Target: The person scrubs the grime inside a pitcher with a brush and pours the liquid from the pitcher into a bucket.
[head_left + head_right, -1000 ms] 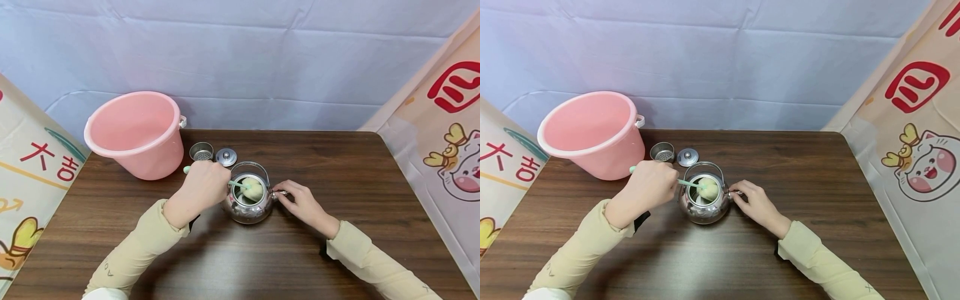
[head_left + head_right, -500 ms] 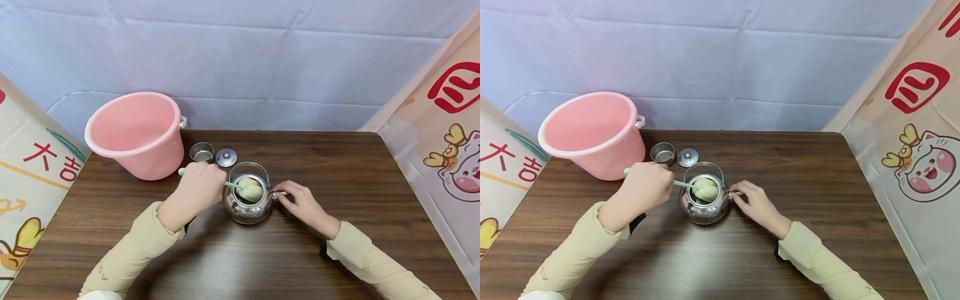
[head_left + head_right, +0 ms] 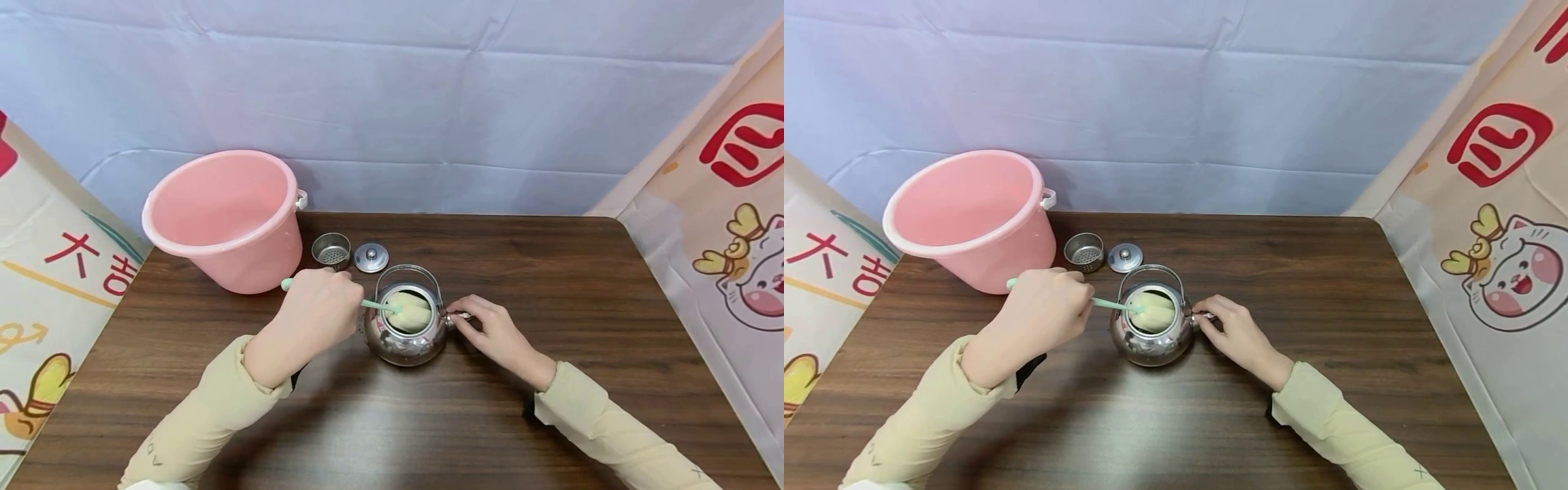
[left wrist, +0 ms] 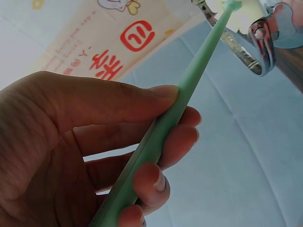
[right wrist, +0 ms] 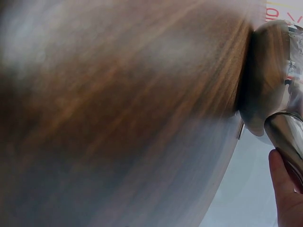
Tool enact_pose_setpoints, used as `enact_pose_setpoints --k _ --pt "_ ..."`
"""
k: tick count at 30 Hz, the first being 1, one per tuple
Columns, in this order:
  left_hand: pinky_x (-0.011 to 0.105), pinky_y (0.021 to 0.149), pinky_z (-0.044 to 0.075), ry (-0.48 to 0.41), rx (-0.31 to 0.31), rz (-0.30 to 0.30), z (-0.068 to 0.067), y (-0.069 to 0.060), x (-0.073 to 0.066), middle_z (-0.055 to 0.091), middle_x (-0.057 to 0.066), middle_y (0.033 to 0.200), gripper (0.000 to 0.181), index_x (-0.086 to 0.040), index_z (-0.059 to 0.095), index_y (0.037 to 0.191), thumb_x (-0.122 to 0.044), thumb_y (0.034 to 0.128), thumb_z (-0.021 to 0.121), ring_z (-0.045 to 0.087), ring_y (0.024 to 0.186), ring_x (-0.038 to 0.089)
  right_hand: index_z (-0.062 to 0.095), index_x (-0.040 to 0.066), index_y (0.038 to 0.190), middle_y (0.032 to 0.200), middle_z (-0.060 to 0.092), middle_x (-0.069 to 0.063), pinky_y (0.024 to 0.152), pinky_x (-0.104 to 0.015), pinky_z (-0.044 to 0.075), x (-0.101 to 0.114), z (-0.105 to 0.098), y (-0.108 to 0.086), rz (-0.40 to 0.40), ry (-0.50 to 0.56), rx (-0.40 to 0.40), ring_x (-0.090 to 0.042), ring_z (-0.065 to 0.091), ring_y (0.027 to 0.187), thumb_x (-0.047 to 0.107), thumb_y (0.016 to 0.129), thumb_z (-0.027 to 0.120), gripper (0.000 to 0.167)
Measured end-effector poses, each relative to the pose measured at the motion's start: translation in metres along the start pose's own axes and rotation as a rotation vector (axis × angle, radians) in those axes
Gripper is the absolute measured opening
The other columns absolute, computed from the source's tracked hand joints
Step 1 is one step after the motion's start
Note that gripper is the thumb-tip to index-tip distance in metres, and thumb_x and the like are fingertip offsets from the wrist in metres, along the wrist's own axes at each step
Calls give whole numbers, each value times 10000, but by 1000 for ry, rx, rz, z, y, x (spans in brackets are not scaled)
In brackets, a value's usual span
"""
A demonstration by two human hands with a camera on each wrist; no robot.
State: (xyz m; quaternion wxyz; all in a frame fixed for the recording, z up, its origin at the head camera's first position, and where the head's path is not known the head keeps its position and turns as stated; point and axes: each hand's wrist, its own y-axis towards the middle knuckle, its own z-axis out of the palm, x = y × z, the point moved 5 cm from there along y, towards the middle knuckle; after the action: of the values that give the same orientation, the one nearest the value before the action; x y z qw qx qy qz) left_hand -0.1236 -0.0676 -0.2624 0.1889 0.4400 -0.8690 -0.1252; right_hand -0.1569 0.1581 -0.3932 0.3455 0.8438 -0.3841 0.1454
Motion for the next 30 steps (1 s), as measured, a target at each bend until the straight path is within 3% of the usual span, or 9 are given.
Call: enact_pose_setpoints --k 15,30 --pt "440 288 276 -1 -24 1 -16 -4 8 472 34 501 243 -120 458 436 -4 625 557 467 438 224 654 118 923 911 630 53 679 -245 492 -1 0 0 -9 0 -8 -76 594 818 29 811 638 144" --pt "373 308 258 -11 -55 4 -21 -9 14 477 29 511 254 -113 451 442 -24 636 588 465 443 233 651 125 931 915 626 54 672 -257 498 0 0 -1 5 -2 5 -65 588 816 44 820 635 139"
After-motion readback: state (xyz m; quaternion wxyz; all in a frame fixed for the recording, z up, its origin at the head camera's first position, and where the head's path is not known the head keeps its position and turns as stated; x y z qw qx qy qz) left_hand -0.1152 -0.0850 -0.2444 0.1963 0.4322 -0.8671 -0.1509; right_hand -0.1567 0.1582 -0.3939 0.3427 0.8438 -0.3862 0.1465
